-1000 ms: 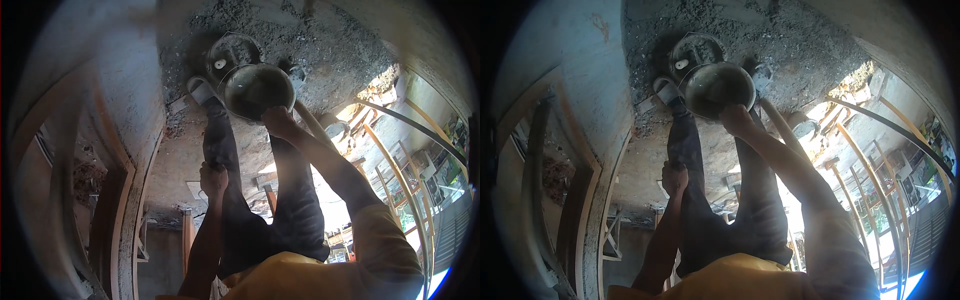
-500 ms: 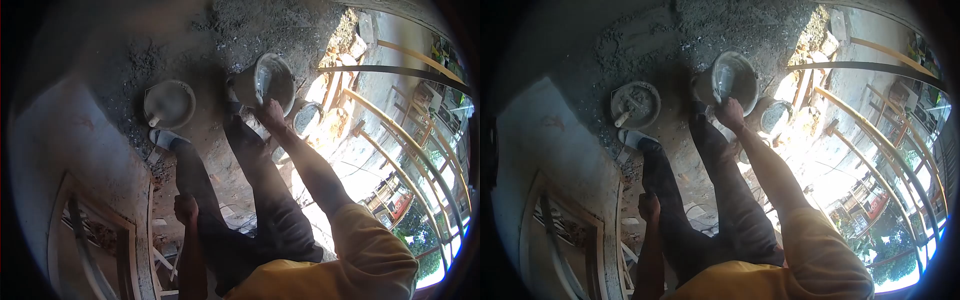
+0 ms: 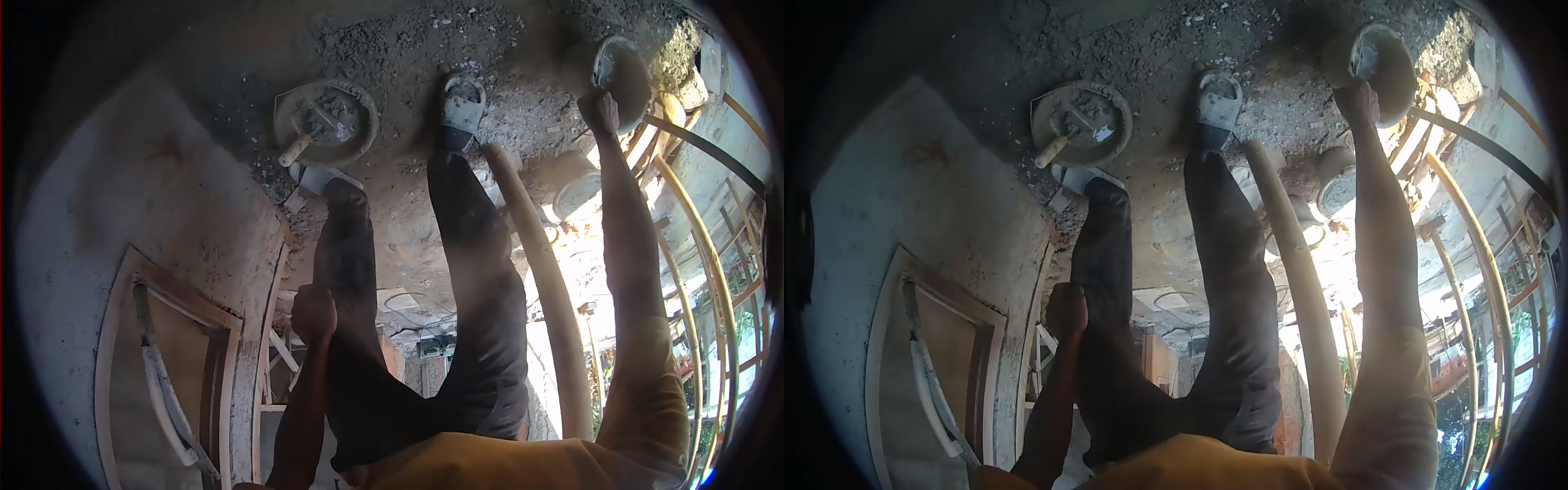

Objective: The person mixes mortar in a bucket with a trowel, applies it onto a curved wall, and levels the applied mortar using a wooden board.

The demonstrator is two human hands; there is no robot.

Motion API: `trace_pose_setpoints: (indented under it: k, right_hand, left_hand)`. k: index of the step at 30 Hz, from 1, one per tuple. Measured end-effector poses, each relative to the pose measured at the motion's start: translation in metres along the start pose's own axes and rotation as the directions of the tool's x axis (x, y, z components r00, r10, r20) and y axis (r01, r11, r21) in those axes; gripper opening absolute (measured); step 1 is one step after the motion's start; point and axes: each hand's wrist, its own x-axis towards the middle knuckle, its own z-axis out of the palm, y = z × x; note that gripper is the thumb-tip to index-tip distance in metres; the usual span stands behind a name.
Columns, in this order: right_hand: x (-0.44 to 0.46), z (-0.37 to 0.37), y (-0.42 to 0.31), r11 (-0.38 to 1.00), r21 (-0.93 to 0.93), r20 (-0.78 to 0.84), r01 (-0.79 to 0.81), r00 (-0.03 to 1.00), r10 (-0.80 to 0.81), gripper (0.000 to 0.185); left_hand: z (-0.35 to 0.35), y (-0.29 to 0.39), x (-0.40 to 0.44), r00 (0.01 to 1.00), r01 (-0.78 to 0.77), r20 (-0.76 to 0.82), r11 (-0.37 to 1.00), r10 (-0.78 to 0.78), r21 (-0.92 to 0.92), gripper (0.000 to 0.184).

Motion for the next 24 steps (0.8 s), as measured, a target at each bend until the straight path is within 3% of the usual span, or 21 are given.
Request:
trace_pose_setpoints:
  k: [1, 2, 4, 5, 7, 8, 9, 10, 12, 13, 14, 15, 17, 18, 19, 20, 21, 23, 24]
  right_hand:
    - [-0.024, 0.008, -0.016, 0.996, -0.089, -0.275, 0.021, 0.960, -0.045, 0.050]
    - [-0.046, 0.018, -0.027, 0.984, -0.178, -0.532, 0.013, 0.840, -0.107, 0.058]
    - [-0.103, 0.016, -0.072, 0.978, -0.024, -0.535, 0.207, 0.824, -0.187, 0.067]
    - [-0.136, 0.022, -0.102, 0.971, -0.067, -0.541, 0.231, 0.809, -0.230, 0.066]
    - [-0.197, 0.030, -0.167, 0.948, 0.168, -0.097, 0.270, 0.962, -0.257, 0.064]
    - [-0.212, 0.076, -0.186, 0.868, 0.308, -0.062, 0.389, 0.919, -0.389, 0.056]
    - [-0.235, 0.096, -0.224, 0.828, 0.388, 0.124, 0.405, 0.867, -0.482, 0.052]
    - [-0.265, 0.119, -0.265, 0.749, 0.488, 0.003, 0.447, 0.858, -0.514, 0.052]
    - [-0.289, 0.185, -0.335, 0.552, 0.779, 0.146, 0.296, 0.771, -0.620, 0.052]
    - [-0.295, 0.192, -0.371, 0.555, 0.832, 0.338, 0.026, 0.769, -0.542, 0.050]
    - [-0.300, 0.199, -0.408, 0.532, 0.809, 0.516, -0.248, 0.734, -0.442, 0.049]
    - [-0.306, 0.189, -0.439, 0.426, 0.606, 0.794, -0.672, 0.541, -0.276, 0.046]
    - [-0.296, 0.224, -0.479, 0.322, 0.574, 0.815, -0.753, 0.486, -0.317, 0.040]
    - [-0.277, 0.266, -0.479, 0.520, 0.845, 0.301, 0.124, 0.694, -0.654, 0.038]
    - [-0.274, 0.286, -0.471, 0.508, 0.617, 0.210, 0.601, 0.496, -0.842, 0.037]
    - [-0.271, 0.302, -0.465, 0.276, 0.266, 0.101, 0.924, 0.258, -0.961, 0.035]
    - [-0.270, 0.283, -0.466, 0.298, 0.108, 0.316, 0.948, 0.252, -0.915, 0.034]
    - [-0.278, 0.240, -0.439, 0.666, 0.124, 0.474, 0.736, 0.546, -0.691, 0.028]
    - [-0.300, 0.213, -0.409, 0.881, 0.313, 0.478, 0.356, 0.742, -0.470, 0.024]
  left_hand:
    - [0.000, -0.001, -0.001, 1.000, 0.005, -0.005, 1.000, -0.005, 0.004, 0.039]
    - [0.002, 0.000, 0.000, 1.000, 0.002, -0.012, 1.000, -0.002, 0.003, 0.039]
    - [0.000, -0.001, 0.002, 1.000, -0.001, -0.025, 1.000, 0.001, -0.012, 0.040]
    - [-0.001, -0.003, 0.001, 1.000, -0.005, -0.029, 1.000, 0.004, -0.029, 0.040]
    - [-0.003, -0.002, 0.000, 1.000, -0.003, -0.010, 0.997, 0.003, -0.077, 0.041]
    - [-0.004, -0.005, 0.001, 1.000, 0.007, 0.012, 0.995, -0.006, -0.102, 0.041]
    - [-0.003, -0.010, 0.002, 0.999, 0.022, 0.036, 0.992, -0.017, -0.122, 0.041]
    - [-0.002, -0.014, 0.004, 0.999, 0.030, 0.037, 0.991, -0.026, -0.129, 0.041]
    - [0.002, -0.021, 0.007, 0.998, 0.048, 0.046, 0.990, -0.042, -0.136, 0.041]
    - [0.002, -0.023, 0.008, 0.996, 0.057, 0.078, 0.985, -0.045, -0.161, 0.041]
    - [-0.003, -0.025, 0.011, 0.993, 0.070, 0.112, 0.981, -0.050, -0.184, 0.041]
    - [-0.003, -0.031, 0.014, 0.987, 0.091, 0.148, 0.975, -0.062, -0.201, 0.041]
    - [0.010, -0.045, 0.020, 0.991, 0.089, 0.115, 0.965, -0.062, -0.247, 0.040]
    - [0.016, -0.052, 0.023, 0.993, 0.082, 0.101, 0.959, -0.056, -0.272, 0.040]
    - [0.019, -0.060, 0.024, 0.990, 0.105, 0.124, 0.951, -0.071, -0.290, 0.039]
    - [0.019, -0.064, 0.027, 0.987, 0.120, 0.143, 0.942, -0.078, -0.314, 0.039]
    - [0.020, -0.065, 0.027, 0.985, 0.126, 0.156, 0.929, -0.075, -0.349, 0.038]
    - [0.025, -0.075, 0.026, 0.981, 0.116, 0.191, 0.908, -0.040, -0.402, 0.037]
    - [0.026, -0.081, 0.028, 0.980, 0.108, 0.198, 0.897, -0.023, -0.429, 0.036]
